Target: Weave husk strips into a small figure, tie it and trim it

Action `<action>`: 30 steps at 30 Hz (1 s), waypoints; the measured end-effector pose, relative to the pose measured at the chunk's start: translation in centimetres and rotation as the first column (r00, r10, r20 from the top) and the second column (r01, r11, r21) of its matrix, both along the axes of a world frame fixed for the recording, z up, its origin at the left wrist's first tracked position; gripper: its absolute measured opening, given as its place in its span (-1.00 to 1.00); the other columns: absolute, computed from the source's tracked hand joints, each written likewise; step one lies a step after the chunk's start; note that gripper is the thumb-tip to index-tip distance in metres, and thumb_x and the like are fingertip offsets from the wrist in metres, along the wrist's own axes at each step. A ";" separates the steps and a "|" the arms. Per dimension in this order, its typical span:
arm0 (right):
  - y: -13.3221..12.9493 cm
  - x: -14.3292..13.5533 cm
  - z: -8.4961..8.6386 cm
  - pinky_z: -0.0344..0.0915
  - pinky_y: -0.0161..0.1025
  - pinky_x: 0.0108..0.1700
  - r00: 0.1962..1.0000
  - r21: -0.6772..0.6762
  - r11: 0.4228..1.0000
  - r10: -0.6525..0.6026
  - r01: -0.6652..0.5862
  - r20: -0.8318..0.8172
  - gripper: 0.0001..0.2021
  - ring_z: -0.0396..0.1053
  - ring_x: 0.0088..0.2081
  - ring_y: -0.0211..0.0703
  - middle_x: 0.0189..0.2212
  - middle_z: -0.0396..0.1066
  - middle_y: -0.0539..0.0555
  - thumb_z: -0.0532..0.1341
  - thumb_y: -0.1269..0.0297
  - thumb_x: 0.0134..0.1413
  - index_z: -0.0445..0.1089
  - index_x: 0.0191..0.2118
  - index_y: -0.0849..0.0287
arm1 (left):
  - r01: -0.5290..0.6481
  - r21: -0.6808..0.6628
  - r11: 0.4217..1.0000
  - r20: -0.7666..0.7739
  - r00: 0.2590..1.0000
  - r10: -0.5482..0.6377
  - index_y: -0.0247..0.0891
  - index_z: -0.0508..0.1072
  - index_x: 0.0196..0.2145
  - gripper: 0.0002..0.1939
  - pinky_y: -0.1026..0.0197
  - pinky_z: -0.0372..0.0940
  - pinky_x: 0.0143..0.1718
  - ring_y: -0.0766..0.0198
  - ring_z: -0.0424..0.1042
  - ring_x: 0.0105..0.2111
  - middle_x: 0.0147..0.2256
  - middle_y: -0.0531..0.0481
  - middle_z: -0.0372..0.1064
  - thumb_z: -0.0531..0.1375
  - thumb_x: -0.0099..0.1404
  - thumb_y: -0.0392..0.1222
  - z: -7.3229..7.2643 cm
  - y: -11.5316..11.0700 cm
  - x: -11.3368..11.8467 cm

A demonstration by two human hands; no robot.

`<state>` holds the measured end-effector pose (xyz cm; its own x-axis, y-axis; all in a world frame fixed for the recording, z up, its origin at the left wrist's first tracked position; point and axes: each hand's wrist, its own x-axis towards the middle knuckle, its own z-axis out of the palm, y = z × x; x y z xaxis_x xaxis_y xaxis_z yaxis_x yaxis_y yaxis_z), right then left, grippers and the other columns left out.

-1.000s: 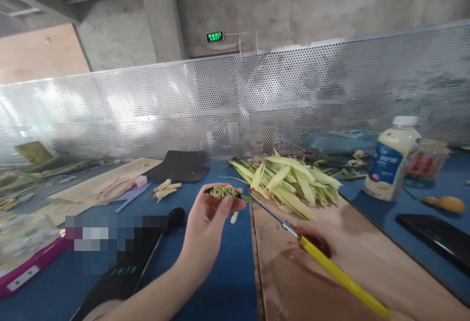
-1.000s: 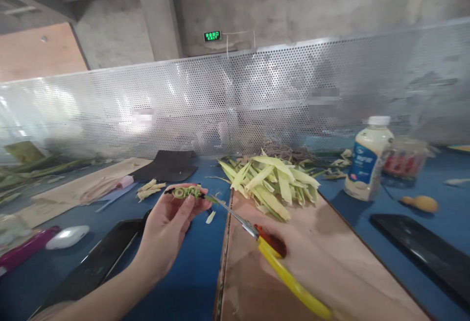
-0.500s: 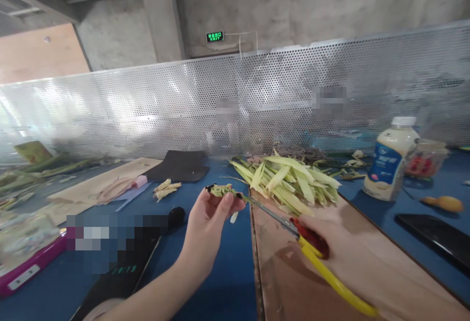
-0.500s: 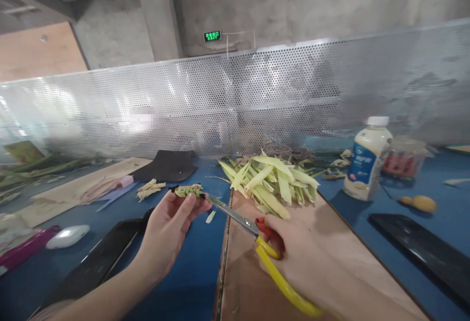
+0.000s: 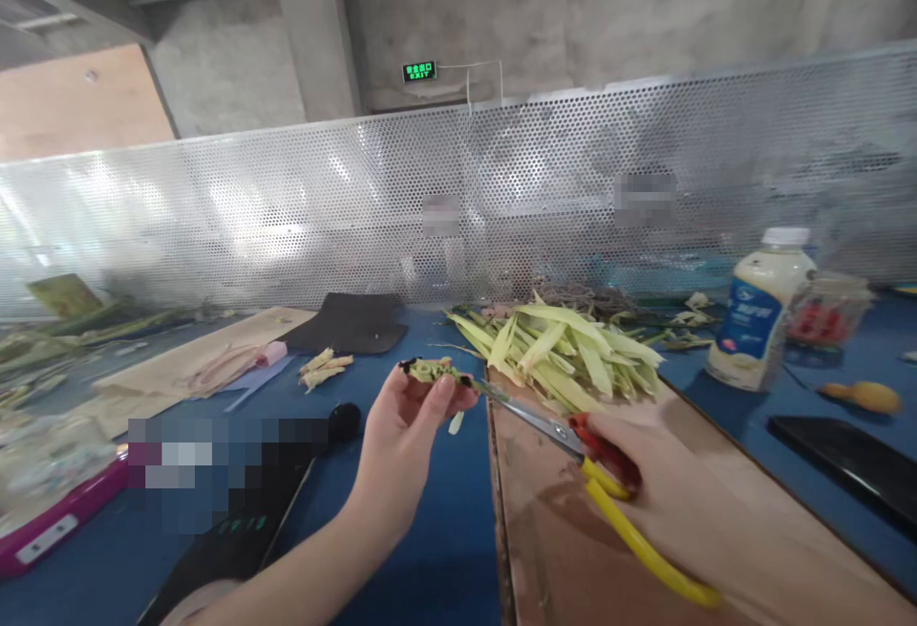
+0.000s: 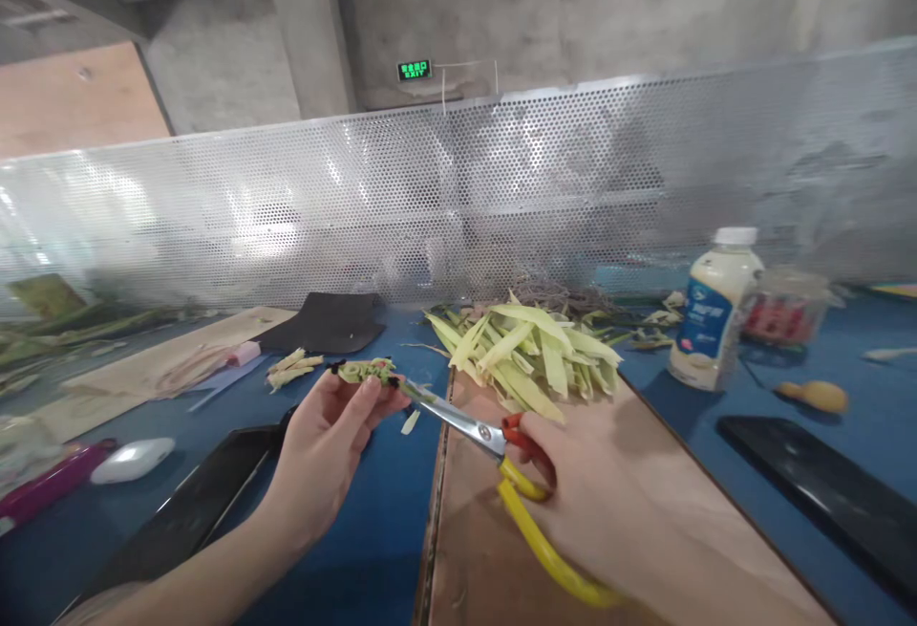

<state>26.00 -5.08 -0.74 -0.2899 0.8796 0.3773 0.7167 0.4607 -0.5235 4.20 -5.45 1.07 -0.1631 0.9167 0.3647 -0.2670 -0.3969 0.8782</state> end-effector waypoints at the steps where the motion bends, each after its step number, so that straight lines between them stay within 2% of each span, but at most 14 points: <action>1: 0.1 -0.1 -0.1 -0.06 -0.30 -0.54 1.000 0.003 1.000 -0.011 0.011 -0.016 -0.78 0.07 -0.57 -0.26 -0.65 0.09 -0.03 -0.01 0.39 -0.02 -0.04 -0.61 0.15 | -0.002 0.005 1.000 0.002 1.000 0.002 -0.27 0.35 -0.36 -0.84 0.28 0.36 -0.20 0.34 0.49 -0.35 -0.40 0.09 0.47 0.22 0.15 -0.15 0.0 0.0 0.0; 5: 0.6 -0.1 -1.3 -0.01 -0.32 -0.57 0.995 0.025 0.998 -0.051 0.053 -0.085 -0.80 0.12 -0.60 -0.26 -0.65 0.15 -0.02 -0.06 0.32 0.03 0.05 -0.58 0.14 | 0.004 0.031 1.000 0.006 1.000 -0.004 -0.25 0.36 -0.36 -0.87 0.28 0.36 -0.19 0.35 0.48 -0.33 -0.37 0.11 0.46 0.21 0.16 -0.16 -0.1 0.2 0.0; 8: 0.8 0.1 -1.9 0.02 -0.32 -0.57 0.997 0.069 0.997 -0.039 0.043 -0.065 -0.87 0.15 -0.60 -0.25 -0.63 0.19 -0.02 -0.02 0.31 0.00 0.09 -0.53 0.13 | 0.018 0.071 0.997 -0.024 1.000 -0.016 -0.24 0.37 -0.35 -0.90 0.29 0.35 -0.18 0.38 0.47 -0.31 -0.35 0.11 0.46 0.20 0.18 -0.18 -0.2 0.2 -0.1; 11: 0.4 0.3 -1.5 0.04 -0.32 -0.56 1.000 0.120 0.993 -0.010 0.007 0.018 -0.94 0.18 -0.57 -0.24 -0.59 0.23 0.00 0.04 0.36 -0.08 0.12 -0.51 0.13 | 0.046 0.108 0.993 -0.057 0.998 -0.040 -0.23 0.38 -0.33 -0.92 0.31 0.34 -0.16 0.40 0.45 -0.29 -0.33 0.11 0.46 0.18 0.20 -0.21 -0.3 0.0 -0.1; 14: 0.1 0.4 -0.9 0.04 -0.33 -0.57 0.999 0.101 0.995 -0.003 -0.002 0.055 -0.92 0.20 -0.57 -0.25 -0.58 0.25 0.01 0.01 0.41 -0.06 0.14 -0.51 0.13 | 0.080 0.125 0.989 -0.061 0.995 -0.073 -0.22 0.37 -0.30 -0.92 0.29 0.33 -0.12 0.38 0.44 -0.25 -0.31 0.10 0.46 0.18 0.21 -0.24 -0.3 -0.2 0.0; 19: 0.9 0.0 -1.9 0.04 -0.33 -0.61 0.999 0.104 0.994 -0.033 0.034 -0.008 -0.84 0.20 -0.62 -0.26 -0.63 0.24 -0.02 -0.09 0.41 0.05 0.13 -0.47 0.12 | 0.089 0.118 0.989 -0.062 0.995 -0.082 -0.22 0.35 -0.29 -0.93 0.23 0.34 -0.11 0.34 0.43 -0.20 -0.28 0.07 0.46 0.16 0.22 -0.25 -0.1 -0.5 0.1; 23: 1.3 0.1 -2.7 0.07 -0.32 -0.61 0.996 0.136 0.989 -0.048 0.059 -0.080 -0.84 0.25 -0.59 -0.22 -0.59 0.29 0.00 -0.10 0.38 0.07 0.14 -0.44 0.10 | 0.070 0.111 0.991 -0.031 0.997 -0.067 -0.23 0.35 -0.30 -0.92 0.26 0.34 -0.12 0.37 0.45 -0.25 -0.29 0.07 0.46 0.17 0.21 -0.24 -0.1 -0.4 0.1; 27: 0.5 0.4 -1.5 0.10 -0.31 -0.57 0.999 0.153 0.988 -0.024 0.031 -0.046 -0.96 0.27 -0.56 -0.20 -0.56 0.31 0.00 0.03 0.36 -0.05 0.14 -0.46 0.10 | 0.052 0.085 0.995 -0.012 0.999 -0.052 -0.26 0.35 -0.32 -0.89 0.27 0.35 -0.16 0.37 0.48 -0.33 -0.34 0.07 0.46 0.20 0.19 -0.22 0.0 -0.3 0.1; 30: -0.2 0.6 -0.5 0.14 -0.29 -0.52 1.000 0.190 0.982 -0.024 0.021 0.011 -0.93 0.28 -0.52 -0.19 -0.52 0.30 0.01 0.07 0.33 -0.11 0.14 -0.41 0.11 | 0.036 0.067 0.997 -0.016 0.999 -0.035 -0.26 0.34 -0.31 -0.86 0.25 0.35 -0.16 0.34 0.49 -0.33 -0.34 0.05 0.47 0.20 0.18 -0.19 0.1 -0.4 0.1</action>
